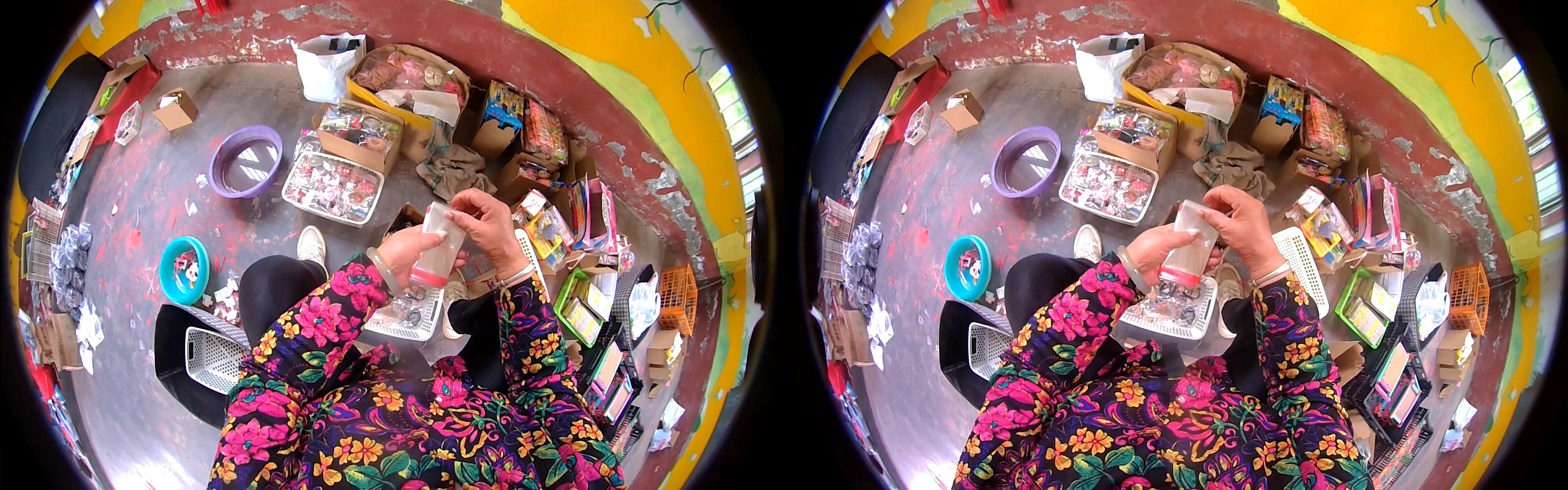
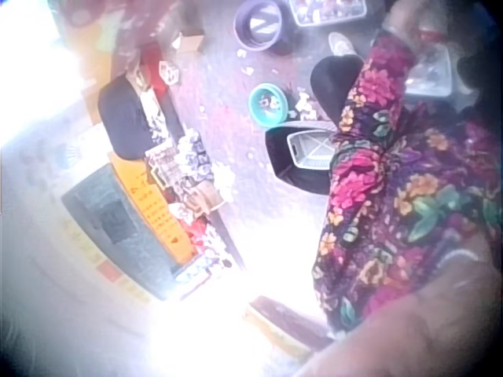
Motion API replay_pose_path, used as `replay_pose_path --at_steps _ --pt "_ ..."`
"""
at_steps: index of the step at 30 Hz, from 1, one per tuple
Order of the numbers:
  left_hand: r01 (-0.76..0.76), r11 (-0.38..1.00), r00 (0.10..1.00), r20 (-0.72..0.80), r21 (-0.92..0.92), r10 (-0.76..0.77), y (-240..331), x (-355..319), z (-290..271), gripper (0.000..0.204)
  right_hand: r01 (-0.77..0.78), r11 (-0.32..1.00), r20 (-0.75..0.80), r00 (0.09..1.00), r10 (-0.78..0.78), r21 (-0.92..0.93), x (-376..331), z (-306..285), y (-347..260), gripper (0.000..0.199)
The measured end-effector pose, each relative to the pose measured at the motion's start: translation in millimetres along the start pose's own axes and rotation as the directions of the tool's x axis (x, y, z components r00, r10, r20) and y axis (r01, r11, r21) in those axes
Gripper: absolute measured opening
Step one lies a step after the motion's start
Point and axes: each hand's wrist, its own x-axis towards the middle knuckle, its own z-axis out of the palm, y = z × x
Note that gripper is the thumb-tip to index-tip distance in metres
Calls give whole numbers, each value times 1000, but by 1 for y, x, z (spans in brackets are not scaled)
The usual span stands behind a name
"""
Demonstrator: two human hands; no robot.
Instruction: The person sits on the floor and picks up small jewelry items, such as rings and earrings, from a white basket. They place each item into a small clear plastic bag and seal it. The person then places the packaged items into a cardboard box.
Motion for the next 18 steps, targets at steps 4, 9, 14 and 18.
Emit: replay_pose_path --at_steps 4,9,14,18 --pt "-35 999 997 -75 -38 32 1 1 -1 36 230 938 -84 962 -258 -258 -2 4 -6 12" --pt "-40 999 962 -268 34 48 5 -2 8 29 346 828 58 932 -358 -442 -5 9 -15 15" --pt "-71 995 979 -184 73 84 -2 7 -5 28 288 838 -32 940 -341 -463 -6 14 -25 22" --pt "-71 987 956 -274 141 108 -5 9 -8 27 316 771 43 935 -352 -552 -8 21 -18 24"
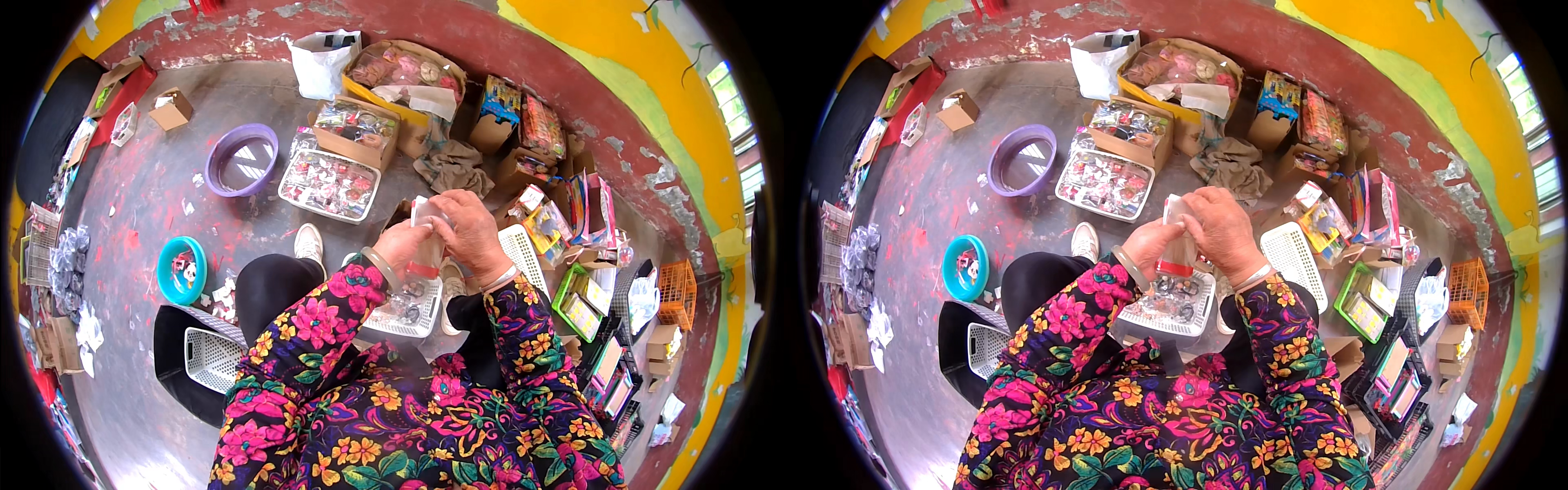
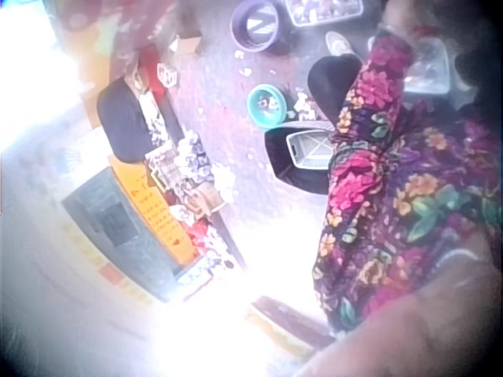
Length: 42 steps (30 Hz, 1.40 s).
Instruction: The person sits on the floor and picks up small jewelry items, such as rings and earrings, from a white basket. They place each item into a small clear plastic bag and seal it. The person then places the packaged items into a cardboard box.
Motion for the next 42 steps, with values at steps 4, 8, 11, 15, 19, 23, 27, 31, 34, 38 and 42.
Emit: replay_pose_path --at_steps 4,8,11,15,19,23,27,31,34,38,42 --pt "33 999 995 -95 -33 -36 6 -5 3 26 163 970 -17 986 -168 -180 -1 12 0 25" --pt "27 999 989 -141 -47 -34 9 -4 1 25 255 948 12 966 -257 -190 -2 13 -8 27" --pt "-4 1000 987 -163 -19 1 5 0 -4 26 213 970 -3 977 -215 -118 -2 12 -11 27" --pt "-55 998 992 -109 35 58 2 0 -5 30 63 993 -59 997 -58 96 -1 11 -2 20" --pt "-103 994 983 155 30 97 1 2 -1 32 -231 927 68 973 221 295 3 1 15 11" --pt "-62 997 976 213 49 50 2 0 -2 34 -478 715 250 878 409 511 1 -6 19 15" --pt "-61 998 973 225 23 55 5 -6 3 36 -568 522 345 815 466 637 -1 -5 16 16" --pt "-33 998 967 249 -59 47 9 -5 2 37 -367 629 138 914 382 685 -3 5 21 15" --pt "0 992 971 237 -124 29 9 -5 2 36 -522 468 292 828 479 713 -2 -4 8 15" --pt "-16 1000 962 272 -1 16 8 -7 5 34 -482 656 221 869 444 581 -1 -9 8 15" --pt "-26 1000 975 219 -6 26 5 -4 1 33 -479 650 218 869 443 589 -2 -4 10 20"
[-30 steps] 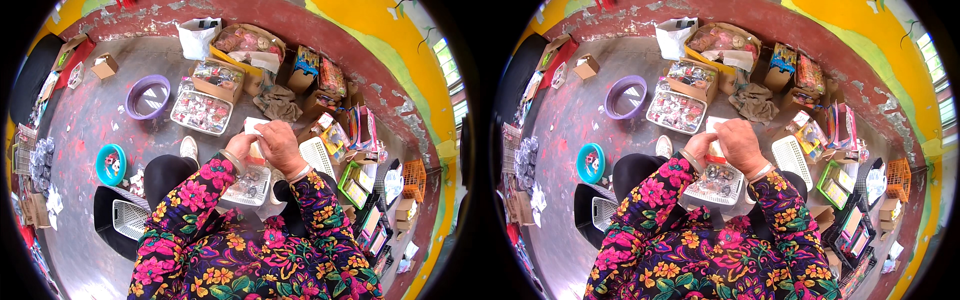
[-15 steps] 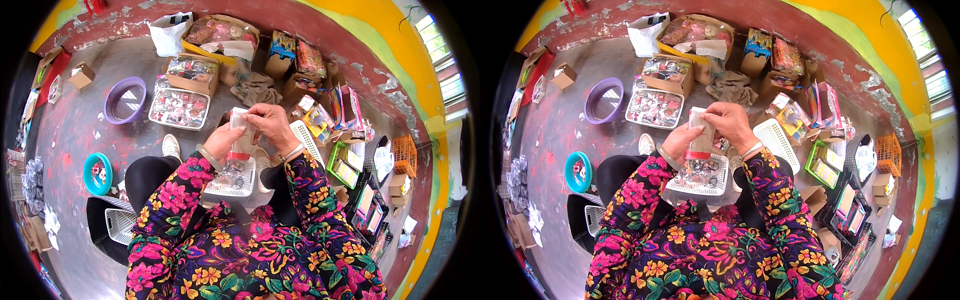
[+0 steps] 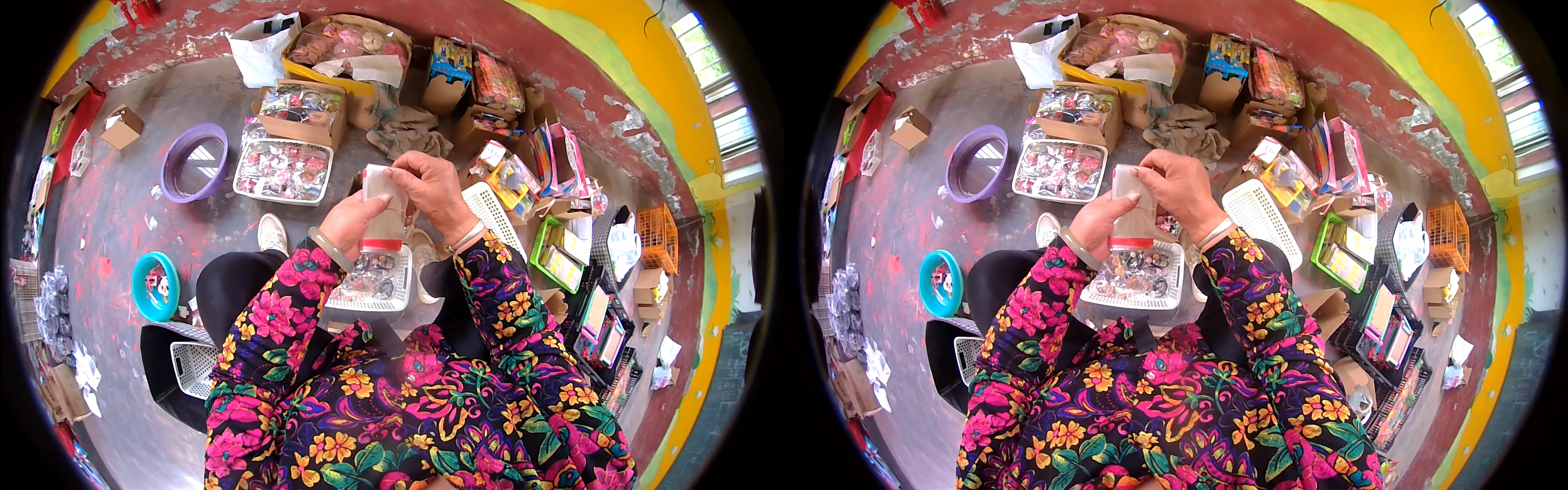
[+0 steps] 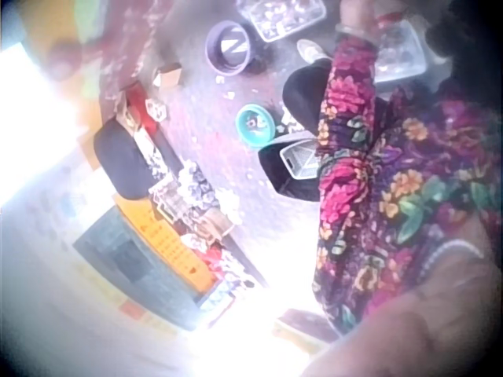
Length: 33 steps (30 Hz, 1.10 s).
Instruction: The person sits on the floor and picks up small jewelry items, such as rings and earrings, from a white basket. They place each item into a small clear plastic bag and seal it. The person then places the packaged items into a cardboard box.
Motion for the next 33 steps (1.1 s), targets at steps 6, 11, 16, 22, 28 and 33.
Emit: replay_pose_path --at_steps 6,11,16,22,28,33 --pt "-125 990 984 -136 -60 116 4 1 -1 31 -34 990 -52 998 28 -133 6 3 5 35" --pt "-330 929 938 -171 -165 302 12 4 -2 37 -129 980 116 982 147 -150 9 8 23 39" --pt "-396 902 918 -99 -170 384 17 1 3 40 -315 861 242 942 233 398 4 16 16 22" --pt "-280 905 955 4 -321 297 51 -18 8 43 -91 955 132 990 55 282 8 -38 -7 11" --pt "-277 378 951 196 883 238 55 -27 9 51 -48 973 518 840 162 -227 -2 -48 -1 15" --pt "-39 274 977 94 961 -190 21 -12 15 29 93 965 596 799 74 -244 -4 -36 -10 14"
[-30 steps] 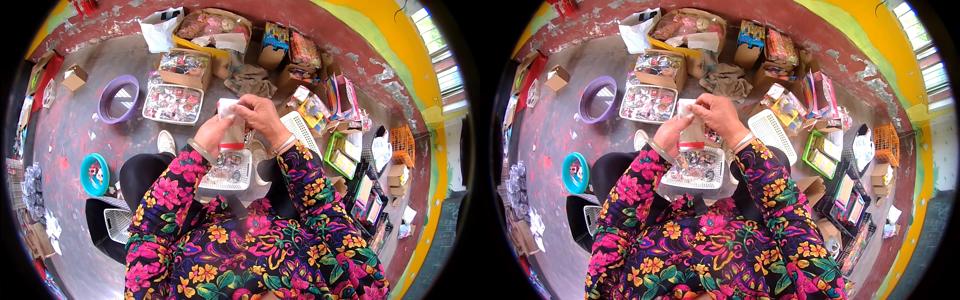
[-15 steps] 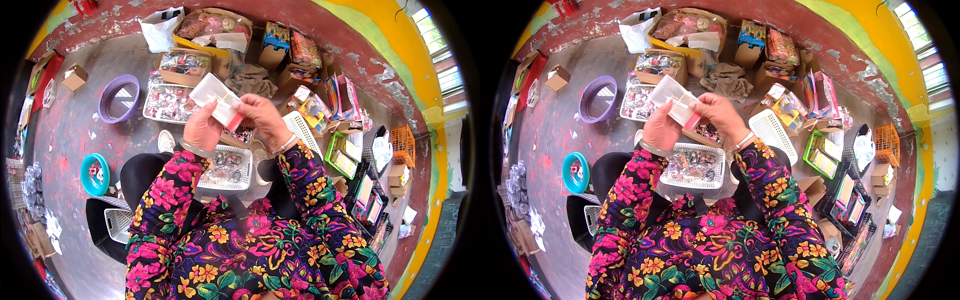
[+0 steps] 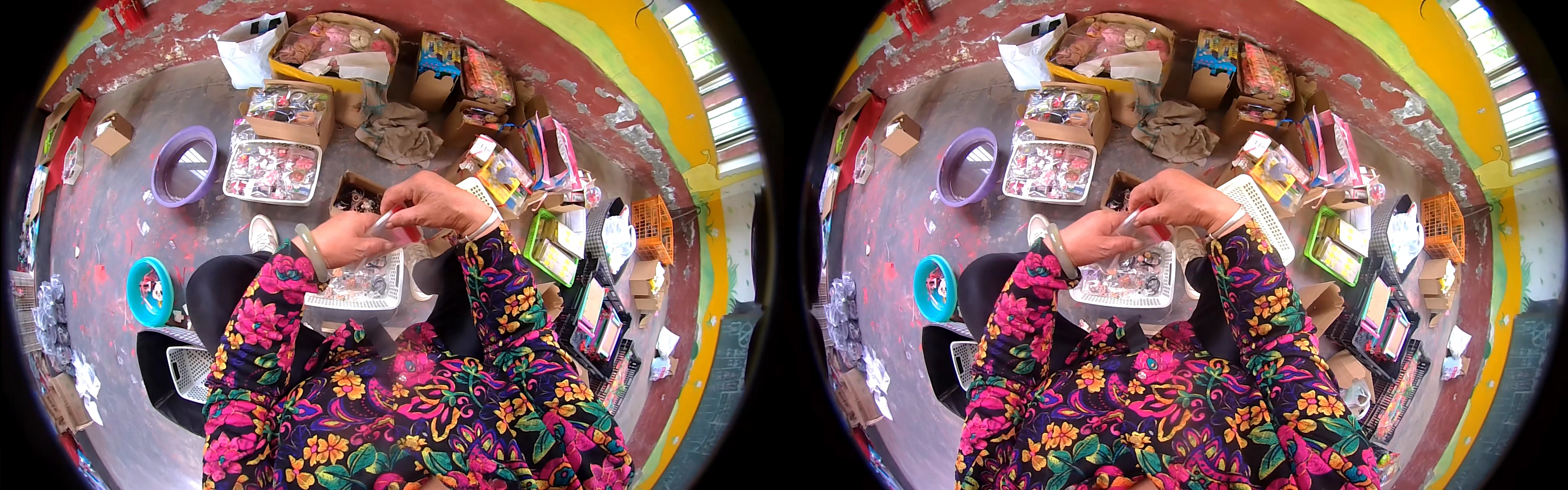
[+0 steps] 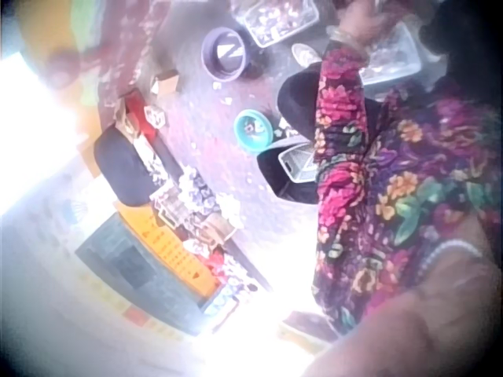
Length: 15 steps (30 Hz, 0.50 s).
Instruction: The person sits on the floor and picks up small jewelry items, such as rings and earrings, from a white basket. They place each item into a small clear plastic bag and seal it. The person then places the packaged items into a cardboard box.
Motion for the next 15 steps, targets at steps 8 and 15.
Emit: replay_pose_path --at_steps 8,15 --pt "-79 453 980 -153 -888 -129 -9 7 7 27 119 970 -539 842 16 214 14 15 6 21" --pt "-122 311 960 -192 -942 -205 -12 8 10 26 109 915 -586 737 -336 -387 20 28 4 29"
